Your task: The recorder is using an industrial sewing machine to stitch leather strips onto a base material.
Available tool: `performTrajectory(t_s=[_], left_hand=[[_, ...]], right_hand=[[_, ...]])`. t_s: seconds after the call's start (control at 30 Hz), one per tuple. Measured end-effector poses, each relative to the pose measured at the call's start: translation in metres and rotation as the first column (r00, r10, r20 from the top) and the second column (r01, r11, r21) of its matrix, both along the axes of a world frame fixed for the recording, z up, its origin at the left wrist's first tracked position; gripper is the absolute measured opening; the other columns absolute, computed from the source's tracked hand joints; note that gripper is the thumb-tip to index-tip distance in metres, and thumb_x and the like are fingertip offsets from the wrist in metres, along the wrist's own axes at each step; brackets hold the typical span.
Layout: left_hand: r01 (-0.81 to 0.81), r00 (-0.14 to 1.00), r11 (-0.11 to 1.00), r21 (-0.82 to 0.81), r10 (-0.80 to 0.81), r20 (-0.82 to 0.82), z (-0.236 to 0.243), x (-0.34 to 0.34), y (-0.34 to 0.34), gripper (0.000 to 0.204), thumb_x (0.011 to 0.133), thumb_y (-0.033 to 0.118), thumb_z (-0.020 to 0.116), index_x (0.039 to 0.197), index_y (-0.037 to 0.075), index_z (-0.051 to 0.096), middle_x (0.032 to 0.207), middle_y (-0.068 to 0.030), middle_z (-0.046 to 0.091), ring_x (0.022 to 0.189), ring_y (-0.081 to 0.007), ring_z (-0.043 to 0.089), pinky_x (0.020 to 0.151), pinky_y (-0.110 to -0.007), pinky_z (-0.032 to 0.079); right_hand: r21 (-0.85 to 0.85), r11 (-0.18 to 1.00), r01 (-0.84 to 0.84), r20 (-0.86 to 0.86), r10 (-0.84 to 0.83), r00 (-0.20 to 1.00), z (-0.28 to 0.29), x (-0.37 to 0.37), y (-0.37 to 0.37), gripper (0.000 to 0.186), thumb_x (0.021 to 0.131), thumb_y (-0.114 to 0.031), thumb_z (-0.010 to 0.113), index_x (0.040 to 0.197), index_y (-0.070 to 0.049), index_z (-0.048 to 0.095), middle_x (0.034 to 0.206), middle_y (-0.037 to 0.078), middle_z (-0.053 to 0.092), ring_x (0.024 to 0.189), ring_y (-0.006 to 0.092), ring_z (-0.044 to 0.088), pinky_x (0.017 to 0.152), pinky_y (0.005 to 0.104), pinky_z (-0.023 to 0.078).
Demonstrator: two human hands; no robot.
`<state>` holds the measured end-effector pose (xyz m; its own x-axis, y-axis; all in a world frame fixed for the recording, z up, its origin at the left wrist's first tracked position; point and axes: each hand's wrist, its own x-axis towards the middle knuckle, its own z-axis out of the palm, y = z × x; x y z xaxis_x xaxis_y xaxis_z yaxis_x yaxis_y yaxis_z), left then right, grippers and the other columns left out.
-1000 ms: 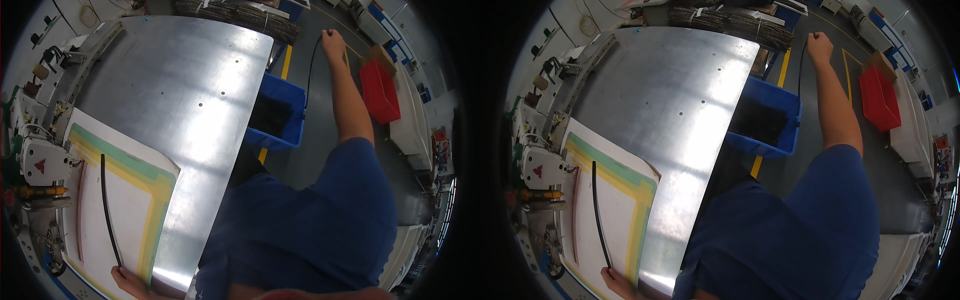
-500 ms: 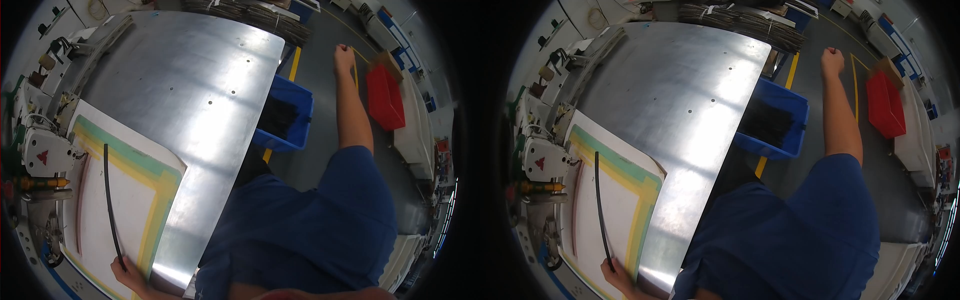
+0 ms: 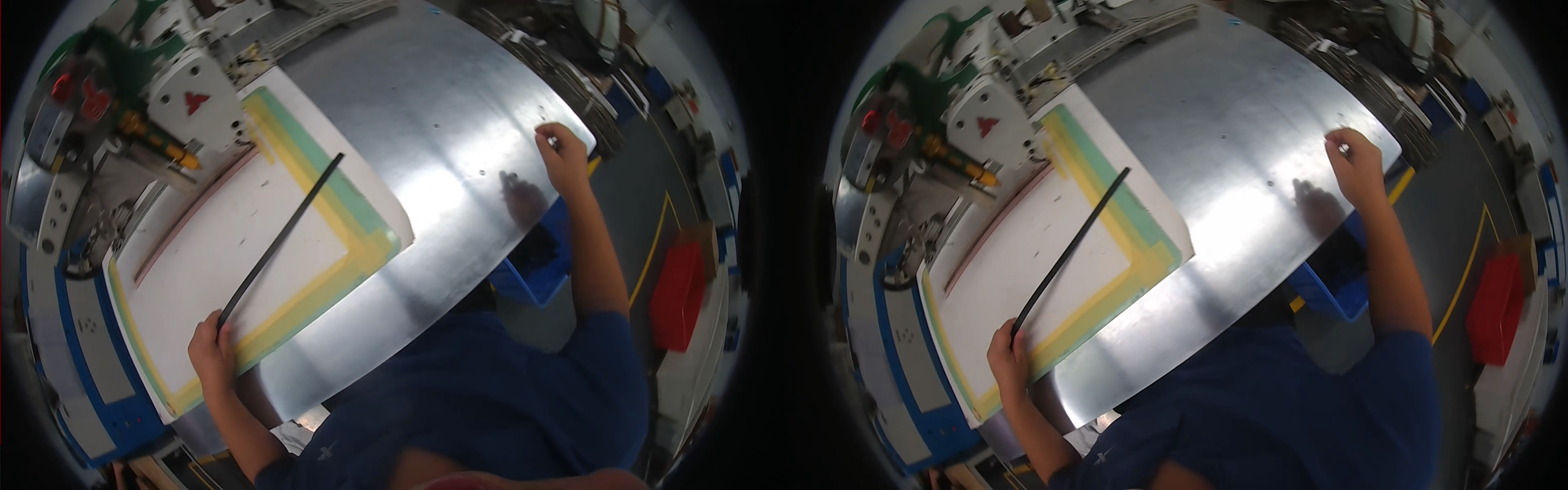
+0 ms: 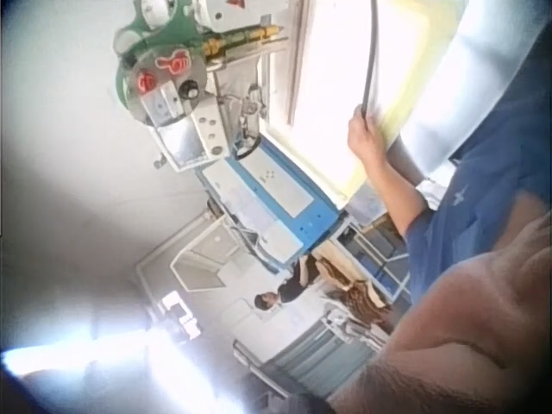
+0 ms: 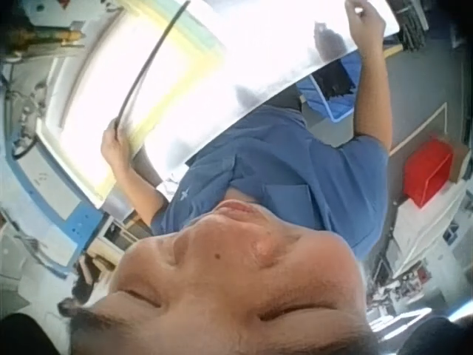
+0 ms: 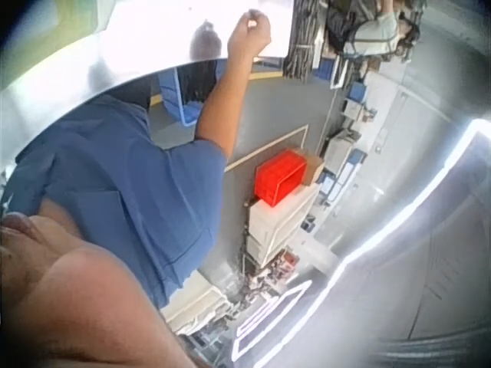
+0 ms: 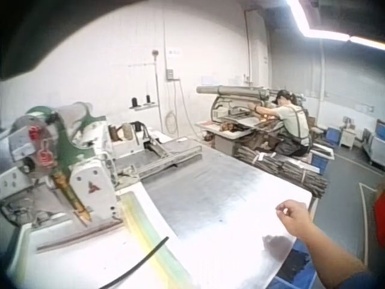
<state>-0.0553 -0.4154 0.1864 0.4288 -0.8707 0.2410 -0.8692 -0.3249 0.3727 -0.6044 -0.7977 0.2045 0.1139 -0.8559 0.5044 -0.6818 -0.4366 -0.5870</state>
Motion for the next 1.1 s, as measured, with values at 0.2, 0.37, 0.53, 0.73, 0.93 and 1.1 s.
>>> performTrajectory(t_s=[0.2,0.37,0.53,0.73,0.93,1.1], left_hand=[[-0.044,0.999,0.999,0.011,0.044,0.017,0.008,-0.013,0.001,0.025,0.092,0.014,0.077,0.115,0.005,0.072,0.082,-0.0127,0.064,0.07,-0.0308,0.064,0.068,-0.042,0.053],[0.096,0.995,0.99,-0.108,-0.092,0.042,0.015,-0.025,-0.01,0.022,0.089,0.011,0.077,0.109,0.003,0.071,0.084,-0.0125,0.065,0.073,-0.0325,0.065,0.066,-0.041,0.053],[0.199,0.98,0.976,-0.09,-0.197,0.031,0.042,-0.057,-0.047,0.02,0.091,0.017,0.077,0.106,0.007,0.071,0.086,-0.0113,0.066,0.075,-0.0323,0.066,0.066,-0.043,0.054],[0.414,0.905,0.908,-0.065,-0.418,-0.082,0.052,-0.063,-0.089,0.019,0.092,0.019,0.076,0.105,0.006,0.071,0.085,-0.0102,0.069,0.077,-0.0325,0.068,0.069,-0.043,0.054],[0.275,0.909,0.959,-0.068,-0.282,-0.307,0.049,-0.028,-0.097,0.018,0.091,0.011,0.075,0.107,0.002,0.072,0.093,-0.0139,0.072,0.079,-0.0301,0.068,0.073,-0.037,0.055],[0.232,0.897,0.965,-0.125,-0.261,-0.357,0.052,-0.022,-0.118,0.021,0.09,0.004,0.074,0.111,0.002,0.073,0.097,-0.0135,0.074,0.082,-0.0272,0.069,0.075,-0.036,0.055]], right_hand=[[0.147,0.976,-0.158,0.001,0.16,0.987,-0.01,0.049,0.019,0.011,0.093,-0.006,0.072,0.102,0.0,0.074,0.09,0.004,0.074,0.064,0.0083,0.055,0.06,0.0258,0.046],[0.079,0.859,-0.506,-0.072,0.511,0.857,0.012,0.145,0.048,0.017,0.088,-0.006,0.075,0.104,-0.002,0.073,0.098,0.012,0.074,0.07,0.0204,0.067,0.065,0.0319,0.056],[-0.007,0.5,-0.866,-0.294,0.827,0.48,0.042,0.26,0.107,0.036,0.088,-0.022,0.079,0.12,-0.008,0.072,0.113,0.012,0.073,0.101,0.0289,0.072,0.082,0.0372,0.06],[0.21,0.296,-0.932,-0.3,0.927,0.227,0.042,0.304,0.114,0.031,0.09,-0.019,0.076,0.119,-0.01,0.07,0.105,0.009,0.071,0.095,0.03,0.071,0.077,0.0407,0.058],[0.248,0.503,-0.828,-0.328,0.848,0.417,0.056,0.283,0.056,0.014,0.092,-0.016,0.073,0.104,-0.01,0.072,0.095,0.007,0.07,0.088,0.0311,0.069,0.074,0.0421,0.055],[0.25,0.621,-0.743,-0.473,0.748,0.466,0.051,0.287,0.035,0.01,0.095,-0.016,0.071,0.101,-0.009,0.073,0.093,0.007,0.071,0.089,0.0317,0.069,0.078,0.0433,0.055]])
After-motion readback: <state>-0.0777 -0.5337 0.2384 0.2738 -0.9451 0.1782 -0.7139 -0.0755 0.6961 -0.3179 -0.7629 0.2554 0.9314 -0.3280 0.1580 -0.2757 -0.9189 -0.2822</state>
